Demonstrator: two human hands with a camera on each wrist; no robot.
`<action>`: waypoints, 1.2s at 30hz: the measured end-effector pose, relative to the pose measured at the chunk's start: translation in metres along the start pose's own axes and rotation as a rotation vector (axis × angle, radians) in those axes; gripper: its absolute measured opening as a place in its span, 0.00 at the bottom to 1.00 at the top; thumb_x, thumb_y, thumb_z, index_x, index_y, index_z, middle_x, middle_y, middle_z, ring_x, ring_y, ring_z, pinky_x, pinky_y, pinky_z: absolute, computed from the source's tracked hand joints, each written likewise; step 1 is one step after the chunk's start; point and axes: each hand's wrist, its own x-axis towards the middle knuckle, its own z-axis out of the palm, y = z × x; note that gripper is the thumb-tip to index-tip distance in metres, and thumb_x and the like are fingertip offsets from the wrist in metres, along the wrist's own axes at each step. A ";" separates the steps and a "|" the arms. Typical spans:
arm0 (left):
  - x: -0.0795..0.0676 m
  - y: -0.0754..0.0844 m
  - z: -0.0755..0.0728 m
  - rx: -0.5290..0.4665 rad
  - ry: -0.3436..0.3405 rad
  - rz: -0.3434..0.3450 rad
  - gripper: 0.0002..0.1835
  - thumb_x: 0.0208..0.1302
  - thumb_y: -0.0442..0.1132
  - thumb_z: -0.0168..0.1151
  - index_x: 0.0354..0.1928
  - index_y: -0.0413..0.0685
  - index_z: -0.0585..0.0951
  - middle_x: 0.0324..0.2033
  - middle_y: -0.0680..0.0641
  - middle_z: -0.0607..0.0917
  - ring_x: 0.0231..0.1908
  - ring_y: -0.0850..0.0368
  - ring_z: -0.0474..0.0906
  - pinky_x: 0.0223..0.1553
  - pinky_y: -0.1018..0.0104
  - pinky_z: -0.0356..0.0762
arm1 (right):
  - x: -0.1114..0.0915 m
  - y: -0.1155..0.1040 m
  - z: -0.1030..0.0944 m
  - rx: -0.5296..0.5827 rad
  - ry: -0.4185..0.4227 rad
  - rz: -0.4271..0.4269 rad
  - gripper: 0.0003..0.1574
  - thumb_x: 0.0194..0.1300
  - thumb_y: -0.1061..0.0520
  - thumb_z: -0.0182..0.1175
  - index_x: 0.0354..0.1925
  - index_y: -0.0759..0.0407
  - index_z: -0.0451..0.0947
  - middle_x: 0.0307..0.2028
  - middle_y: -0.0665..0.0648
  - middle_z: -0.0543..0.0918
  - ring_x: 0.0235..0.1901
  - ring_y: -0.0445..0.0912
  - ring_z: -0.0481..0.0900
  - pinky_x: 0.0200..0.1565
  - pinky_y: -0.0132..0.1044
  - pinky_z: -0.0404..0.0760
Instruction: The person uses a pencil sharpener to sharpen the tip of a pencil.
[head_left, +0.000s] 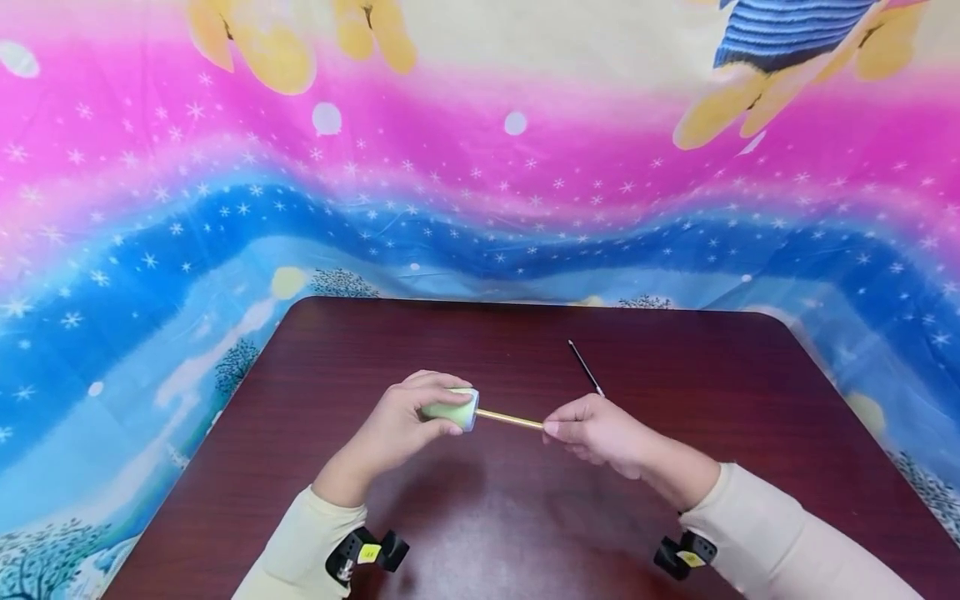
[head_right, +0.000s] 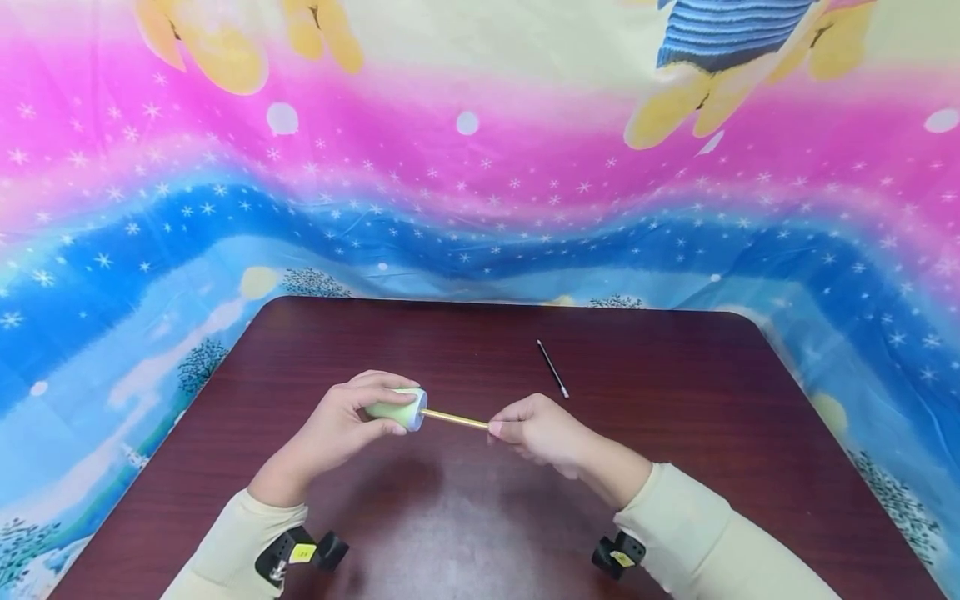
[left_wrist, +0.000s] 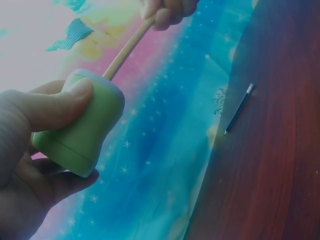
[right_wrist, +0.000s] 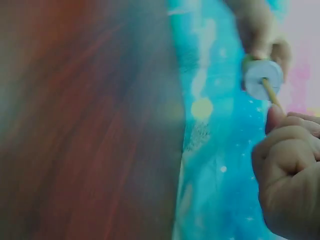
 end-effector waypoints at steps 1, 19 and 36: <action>0.000 0.000 0.000 -0.002 -0.002 0.006 0.20 0.46 0.29 0.75 0.46 0.40 0.86 0.48 0.45 0.85 0.51 0.50 0.77 0.46 0.66 0.79 | 0.000 -0.001 -0.001 0.088 -0.016 0.060 0.16 0.69 0.61 0.53 0.38 0.78 0.75 0.14 0.48 0.64 0.14 0.37 0.55 0.16 0.29 0.53; 0.003 0.000 -0.002 -0.124 -0.047 -0.171 0.20 0.51 0.29 0.72 0.49 0.41 0.85 0.51 0.45 0.83 0.52 0.49 0.77 0.46 0.66 0.79 | 0.009 0.022 0.011 -1.069 0.572 -0.953 0.19 0.76 0.54 0.45 0.34 0.60 0.78 0.21 0.49 0.79 0.19 0.41 0.76 0.19 0.34 0.74; 0.009 0.009 0.000 0.102 0.019 0.127 0.20 0.45 0.28 0.76 0.44 0.42 0.87 0.48 0.45 0.85 0.51 0.51 0.76 0.46 0.64 0.80 | 0.003 0.006 -0.005 0.215 0.011 0.015 0.13 0.70 0.60 0.52 0.34 0.71 0.77 0.14 0.46 0.61 0.13 0.37 0.54 0.16 0.30 0.51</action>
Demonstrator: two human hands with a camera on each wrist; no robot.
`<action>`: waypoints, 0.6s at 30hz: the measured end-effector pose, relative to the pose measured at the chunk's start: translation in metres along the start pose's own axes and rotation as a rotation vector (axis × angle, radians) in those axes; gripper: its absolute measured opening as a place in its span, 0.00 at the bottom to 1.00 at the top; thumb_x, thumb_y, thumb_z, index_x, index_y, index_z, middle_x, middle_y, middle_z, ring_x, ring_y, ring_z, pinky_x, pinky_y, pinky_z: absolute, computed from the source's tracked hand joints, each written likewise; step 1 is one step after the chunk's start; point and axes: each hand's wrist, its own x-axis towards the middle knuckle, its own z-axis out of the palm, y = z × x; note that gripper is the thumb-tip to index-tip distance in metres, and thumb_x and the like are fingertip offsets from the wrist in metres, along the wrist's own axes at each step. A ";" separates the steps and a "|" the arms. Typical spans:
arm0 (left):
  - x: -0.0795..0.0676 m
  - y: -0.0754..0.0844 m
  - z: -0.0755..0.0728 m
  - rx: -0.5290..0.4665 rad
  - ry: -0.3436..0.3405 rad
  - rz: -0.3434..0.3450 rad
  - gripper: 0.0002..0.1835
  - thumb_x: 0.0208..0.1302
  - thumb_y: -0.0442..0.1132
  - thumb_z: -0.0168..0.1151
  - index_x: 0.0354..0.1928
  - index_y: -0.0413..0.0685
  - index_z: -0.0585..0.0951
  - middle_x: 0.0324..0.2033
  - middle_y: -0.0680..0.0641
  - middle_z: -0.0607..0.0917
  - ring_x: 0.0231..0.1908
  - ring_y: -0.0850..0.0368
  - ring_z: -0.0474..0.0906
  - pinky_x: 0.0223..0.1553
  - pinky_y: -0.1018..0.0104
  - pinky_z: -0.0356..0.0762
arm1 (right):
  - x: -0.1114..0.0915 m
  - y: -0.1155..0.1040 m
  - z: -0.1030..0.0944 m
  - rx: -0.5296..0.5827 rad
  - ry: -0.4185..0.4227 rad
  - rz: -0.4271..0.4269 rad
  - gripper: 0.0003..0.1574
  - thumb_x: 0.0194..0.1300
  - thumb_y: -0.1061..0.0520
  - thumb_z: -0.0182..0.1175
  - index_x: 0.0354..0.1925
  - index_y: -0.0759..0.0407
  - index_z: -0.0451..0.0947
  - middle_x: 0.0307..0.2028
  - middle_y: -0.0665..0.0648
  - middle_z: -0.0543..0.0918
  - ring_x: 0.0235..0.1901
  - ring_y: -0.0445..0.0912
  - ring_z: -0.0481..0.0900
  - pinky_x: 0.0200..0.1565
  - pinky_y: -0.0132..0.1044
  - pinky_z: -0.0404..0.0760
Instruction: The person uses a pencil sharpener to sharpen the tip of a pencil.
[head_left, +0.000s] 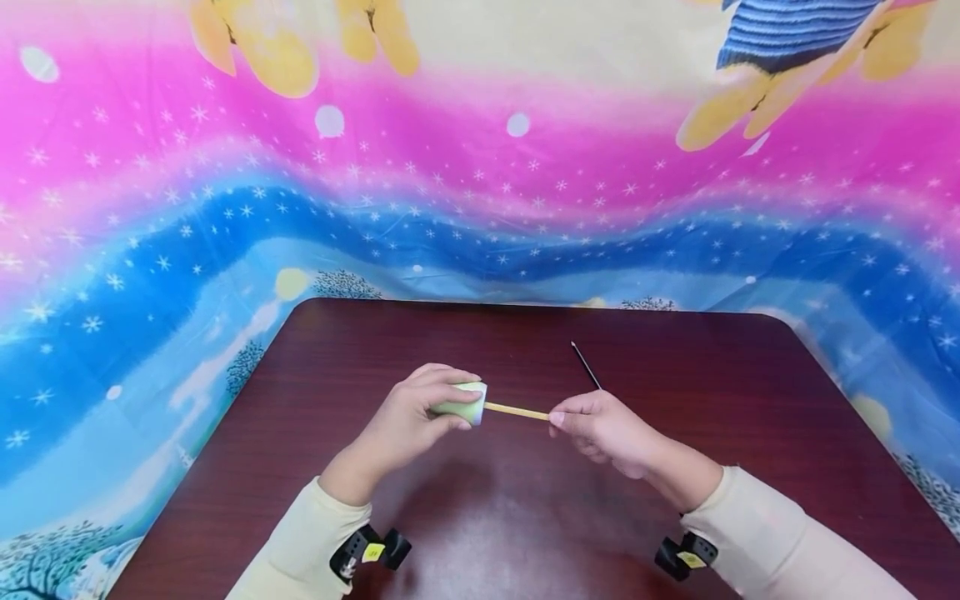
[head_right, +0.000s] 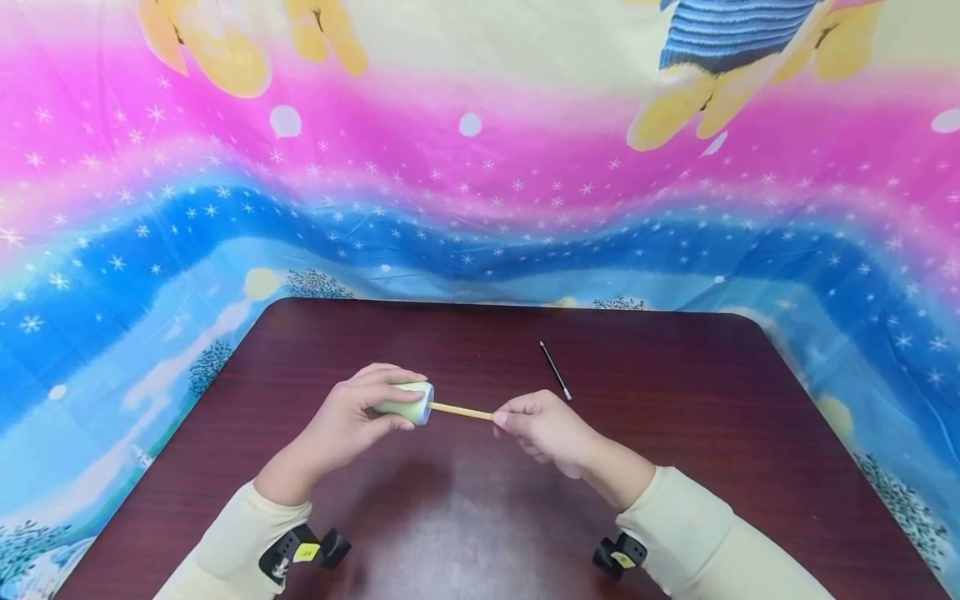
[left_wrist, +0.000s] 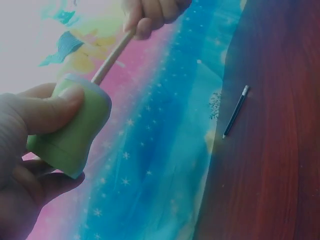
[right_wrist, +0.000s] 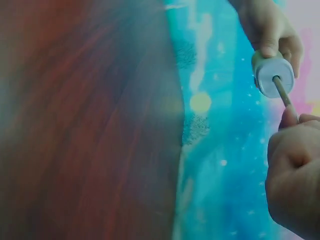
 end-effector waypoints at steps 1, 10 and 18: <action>0.000 0.000 0.000 0.015 -0.003 0.024 0.20 0.44 0.28 0.76 0.44 0.42 0.87 0.48 0.45 0.85 0.51 0.50 0.76 0.46 0.63 0.80 | 0.000 0.001 -0.002 0.091 -0.038 0.048 0.14 0.71 0.61 0.51 0.33 0.70 0.75 0.13 0.45 0.57 0.12 0.37 0.51 0.16 0.29 0.47; 0.000 0.000 0.001 -0.059 -0.042 -0.210 0.20 0.50 0.31 0.74 0.48 0.43 0.85 0.50 0.47 0.84 0.52 0.51 0.77 0.47 0.63 0.79 | 0.003 0.009 0.002 -0.964 0.257 -0.507 0.20 0.74 0.47 0.50 0.49 0.58 0.81 0.29 0.49 0.80 0.26 0.41 0.75 0.27 0.36 0.76; -0.004 -0.003 -0.003 -0.219 -0.093 -0.336 0.19 0.53 0.32 0.72 0.50 0.45 0.84 0.51 0.46 0.82 0.51 0.51 0.77 0.46 0.66 0.78 | 0.009 0.013 0.009 -1.385 0.534 -1.115 0.20 0.77 0.53 0.41 0.36 0.58 0.77 0.20 0.50 0.72 0.17 0.45 0.70 0.14 0.35 0.67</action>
